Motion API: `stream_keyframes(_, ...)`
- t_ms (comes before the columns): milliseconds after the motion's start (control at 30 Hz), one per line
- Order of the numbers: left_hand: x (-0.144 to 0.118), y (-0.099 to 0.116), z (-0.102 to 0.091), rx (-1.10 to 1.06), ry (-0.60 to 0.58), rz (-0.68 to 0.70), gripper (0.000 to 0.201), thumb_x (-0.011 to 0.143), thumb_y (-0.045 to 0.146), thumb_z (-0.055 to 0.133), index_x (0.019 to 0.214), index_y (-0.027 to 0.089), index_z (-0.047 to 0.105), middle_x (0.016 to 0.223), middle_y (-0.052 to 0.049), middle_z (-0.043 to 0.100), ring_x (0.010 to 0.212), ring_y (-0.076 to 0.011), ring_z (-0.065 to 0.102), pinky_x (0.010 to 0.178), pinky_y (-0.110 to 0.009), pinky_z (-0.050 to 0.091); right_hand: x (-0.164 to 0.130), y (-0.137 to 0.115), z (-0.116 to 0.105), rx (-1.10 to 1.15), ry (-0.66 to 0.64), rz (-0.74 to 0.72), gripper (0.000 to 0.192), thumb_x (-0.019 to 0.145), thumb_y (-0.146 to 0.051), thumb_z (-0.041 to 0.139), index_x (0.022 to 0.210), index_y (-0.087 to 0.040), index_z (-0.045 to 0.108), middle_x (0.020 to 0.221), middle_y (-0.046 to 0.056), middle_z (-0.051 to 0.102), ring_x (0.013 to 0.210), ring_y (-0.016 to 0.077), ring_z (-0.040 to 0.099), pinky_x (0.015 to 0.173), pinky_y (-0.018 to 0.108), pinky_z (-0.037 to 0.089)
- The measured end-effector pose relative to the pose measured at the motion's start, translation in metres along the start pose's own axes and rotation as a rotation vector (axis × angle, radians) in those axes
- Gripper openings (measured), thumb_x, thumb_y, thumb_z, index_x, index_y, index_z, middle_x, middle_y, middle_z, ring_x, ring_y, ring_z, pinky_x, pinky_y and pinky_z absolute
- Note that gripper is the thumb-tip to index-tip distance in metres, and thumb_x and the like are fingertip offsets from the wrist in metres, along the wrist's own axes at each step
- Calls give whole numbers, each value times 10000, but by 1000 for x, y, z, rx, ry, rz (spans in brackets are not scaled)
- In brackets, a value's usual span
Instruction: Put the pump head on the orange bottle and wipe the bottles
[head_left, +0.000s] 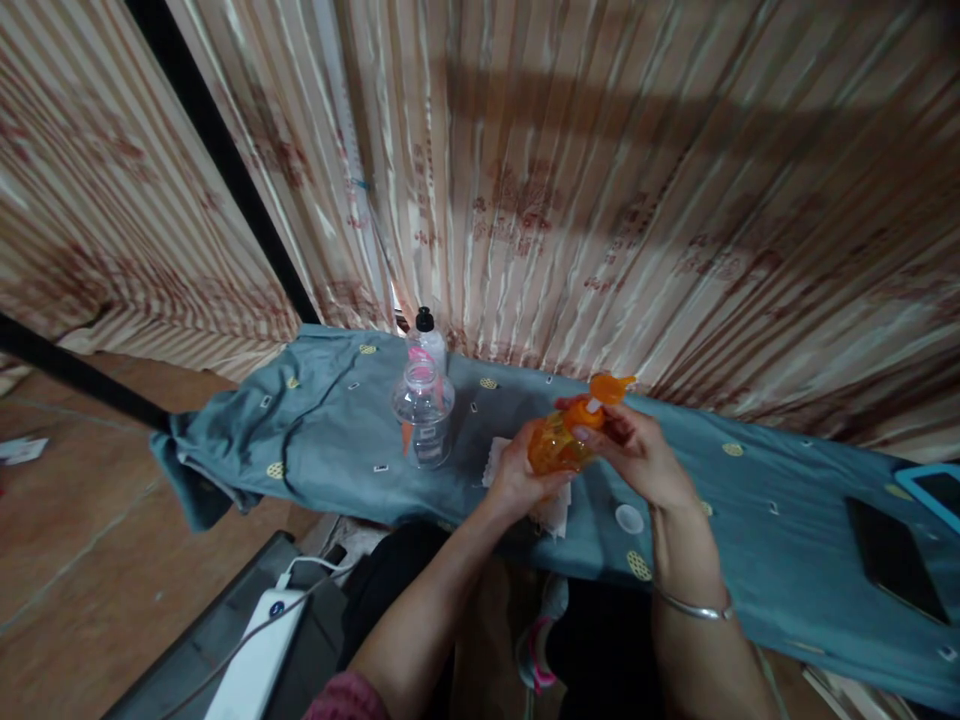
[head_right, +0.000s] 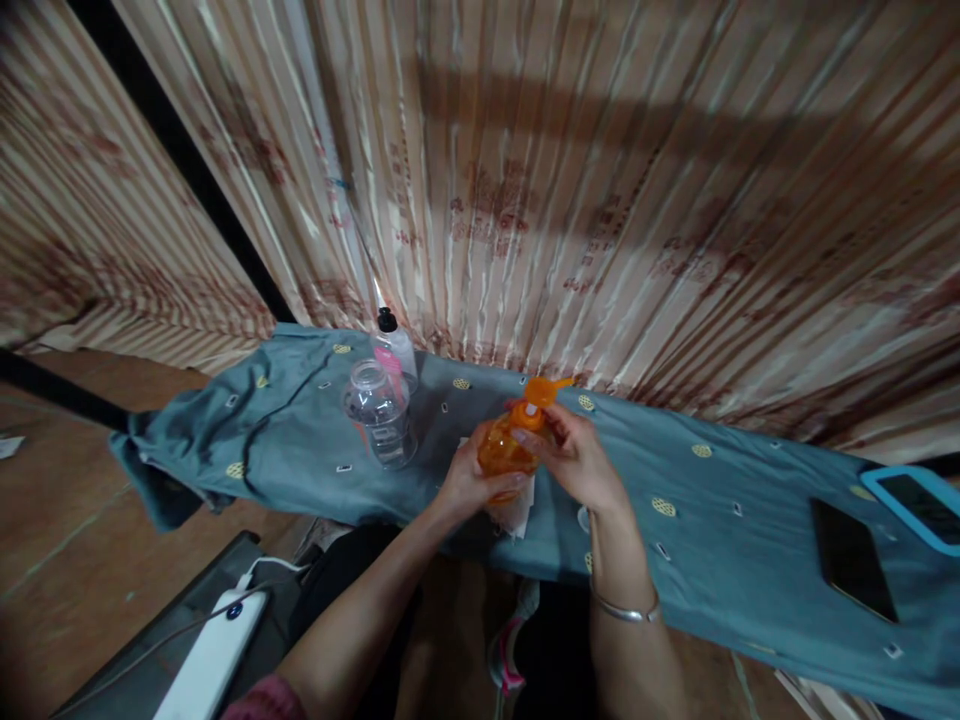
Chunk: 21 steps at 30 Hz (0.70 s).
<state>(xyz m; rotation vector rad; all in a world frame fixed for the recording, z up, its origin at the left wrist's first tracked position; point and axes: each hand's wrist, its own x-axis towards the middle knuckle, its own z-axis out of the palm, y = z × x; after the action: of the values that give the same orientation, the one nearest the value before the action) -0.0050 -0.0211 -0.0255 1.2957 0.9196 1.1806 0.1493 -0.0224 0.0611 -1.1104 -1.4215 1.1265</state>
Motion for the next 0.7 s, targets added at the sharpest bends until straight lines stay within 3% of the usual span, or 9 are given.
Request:
stream_keyframes(167, -1, 3, 0, 63, -4, 20, 666, 618, 230, 918, 1210, 209, 615, 1177, -61, 764, 1081, -264, 717, 987, -409, 563, -10, 14, 10, -63, 207, -63, 432, 744, -524, 840, 1079, -273, 735, 1189, 57, 757, 1065, 220, 720, 993, 397, 565)
stream_keyframes(333, -1, 1, -2, 103, -13, 30, 666, 630, 234, 917, 1217, 214, 602, 1159, -44, 762, 1081, -263, 716, 980, -403, 569, -13, 15, 13, -114, 191, -86, 483, 768, -586, 792, 1109, -250, 723, 1186, 74, 756, 1048, 241, 730, 924, 390, 604)
stream_keyframes(533, -1, -3, -2, 104, -8, 47, 656, 664, 229, 905, 1236, 212, 583, 1183, -56, 746, 1093, -263, 716, 990, -387, 566, -19, 18, 28, -343, 461, -88, 470, 774, -573, 793, 1089, -237, 701, 1170, 103, 736, 1141, 320, 660, 1126, 557, 431)
stream_keyframes(600, -2, -1, -2, 104, -12, 56, 665, 667, 225, 906, 1246, 211, 580, 1195, -57, 743, 1109, -262, 712, 1011, -388, 558, -22, 18, 28, -336, 441, -84, 502, 748, -567, 816, 1104, -238, 684, 1175, 104, 725, 1124, 317, 665, 1105, 543, 456)
stream_keyframes(700, -3, 3, -3, 99, -40, 65, 660, 676, 215, 901, 1251, 208, 578, 1219, -65, 741, 1150, -267, 700, 1042, -396, 544, -25, 13, 18, -266, 299, -88, 588, 706, -562, 844, 1165, -258, 640, 1238, 101, 694, 1211, 312, 640, 1105, 510, 479)
